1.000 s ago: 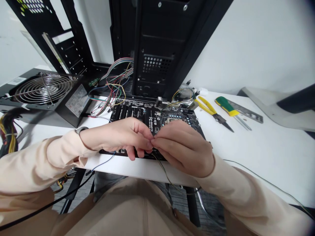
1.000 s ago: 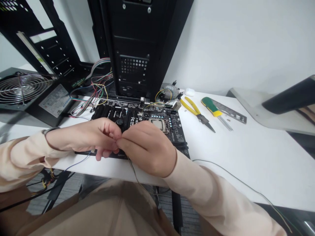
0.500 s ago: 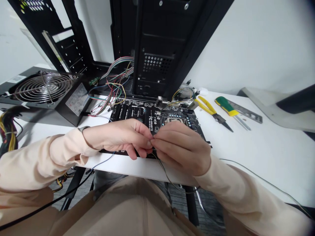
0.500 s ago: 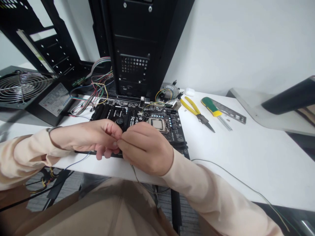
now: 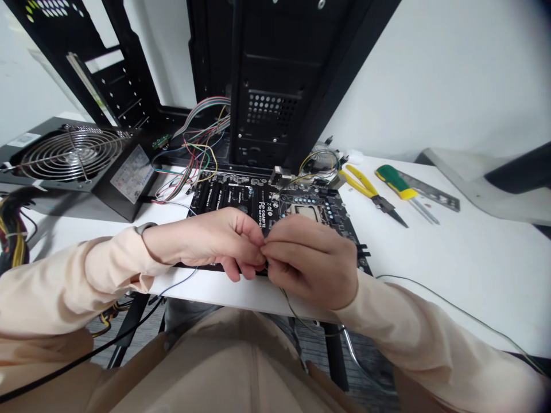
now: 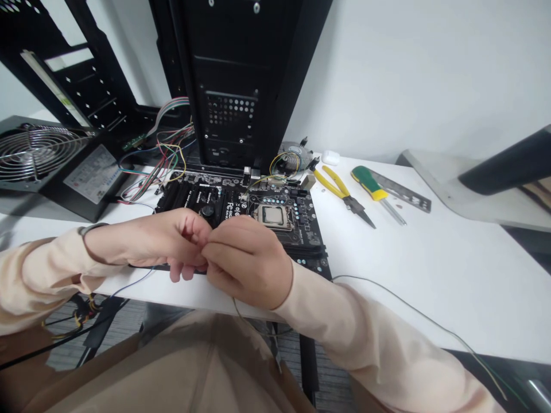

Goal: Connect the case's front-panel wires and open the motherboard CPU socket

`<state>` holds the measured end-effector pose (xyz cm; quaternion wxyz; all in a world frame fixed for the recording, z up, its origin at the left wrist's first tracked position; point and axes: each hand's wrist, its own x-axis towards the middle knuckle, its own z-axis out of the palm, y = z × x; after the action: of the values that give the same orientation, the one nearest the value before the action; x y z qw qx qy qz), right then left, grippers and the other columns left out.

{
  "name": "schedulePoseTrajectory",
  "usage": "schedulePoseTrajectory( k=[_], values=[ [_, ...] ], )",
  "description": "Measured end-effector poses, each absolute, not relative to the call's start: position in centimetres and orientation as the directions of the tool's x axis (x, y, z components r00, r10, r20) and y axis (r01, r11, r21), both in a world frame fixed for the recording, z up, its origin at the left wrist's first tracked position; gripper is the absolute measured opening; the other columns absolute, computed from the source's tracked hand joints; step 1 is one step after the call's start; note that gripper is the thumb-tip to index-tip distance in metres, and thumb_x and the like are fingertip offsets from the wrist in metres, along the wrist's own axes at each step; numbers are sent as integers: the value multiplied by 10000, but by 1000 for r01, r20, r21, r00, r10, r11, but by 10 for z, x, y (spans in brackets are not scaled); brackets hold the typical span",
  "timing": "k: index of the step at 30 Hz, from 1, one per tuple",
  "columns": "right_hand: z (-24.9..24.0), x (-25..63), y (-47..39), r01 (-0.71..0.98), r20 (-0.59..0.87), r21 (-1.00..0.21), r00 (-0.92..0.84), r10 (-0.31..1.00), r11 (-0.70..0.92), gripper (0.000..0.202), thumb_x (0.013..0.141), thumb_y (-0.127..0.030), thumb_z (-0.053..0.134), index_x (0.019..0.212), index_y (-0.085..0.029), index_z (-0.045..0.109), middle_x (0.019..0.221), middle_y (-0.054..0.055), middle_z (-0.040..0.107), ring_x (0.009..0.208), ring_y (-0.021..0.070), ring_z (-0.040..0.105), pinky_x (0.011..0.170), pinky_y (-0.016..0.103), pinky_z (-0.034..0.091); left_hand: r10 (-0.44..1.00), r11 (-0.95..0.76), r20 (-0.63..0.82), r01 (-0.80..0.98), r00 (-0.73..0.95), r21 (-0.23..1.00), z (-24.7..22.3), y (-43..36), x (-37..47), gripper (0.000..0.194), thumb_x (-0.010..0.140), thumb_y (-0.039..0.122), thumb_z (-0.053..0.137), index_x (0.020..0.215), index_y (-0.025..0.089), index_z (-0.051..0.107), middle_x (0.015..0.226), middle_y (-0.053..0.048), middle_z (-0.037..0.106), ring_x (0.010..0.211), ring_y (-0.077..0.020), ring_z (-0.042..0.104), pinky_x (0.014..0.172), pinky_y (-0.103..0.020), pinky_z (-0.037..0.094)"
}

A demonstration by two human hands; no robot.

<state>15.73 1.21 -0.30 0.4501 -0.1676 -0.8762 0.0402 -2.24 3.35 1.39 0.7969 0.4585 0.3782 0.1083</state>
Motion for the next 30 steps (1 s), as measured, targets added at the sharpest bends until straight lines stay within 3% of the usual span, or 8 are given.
schedulePoseTrajectory(
  k=[7, 19, 30],
  values=[
    [7, 166, 15, 144, 739, -294, -593, 320, 945, 128, 817, -41, 544, 857, -132, 625, 826, 81, 678, 775, 126, 631, 697, 275, 569, 502, 544, -480, 169, 720, 822, 19, 33, -23, 61, 588, 81, 690, 597, 138, 672, 518, 37, 647, 427, -67, 590, 374, -104, 501],
    [6, 169, 12, 210, 721, -195, -632, 285, 958, 146, 827, -60, 570, 895, -176, 624, 811, 63, 690, 782, 157, 636, 708, 321, 556, 519, 533, -481, 173, 707, 828, 16, 34, -23, 75, 570, 79, 680, 598, 148, 691, 537, 36, 657, 439, -69, 597, 381, -112, 509],
    [-1, 157, 6, 245, 787, -226, -524, 325, 943, 137, 790, -18, 555, 796, -147, 600, 744, 88, 670, 715, 153, 596, 649, 322, 536, 541, 436, -453, 225, 708, 872, 17, 31, -23, 70, 614, 83, 666, 614, 152, 675, 503, 40, 635, 458, -66, 591, 408, -103, 495]
  ],
)
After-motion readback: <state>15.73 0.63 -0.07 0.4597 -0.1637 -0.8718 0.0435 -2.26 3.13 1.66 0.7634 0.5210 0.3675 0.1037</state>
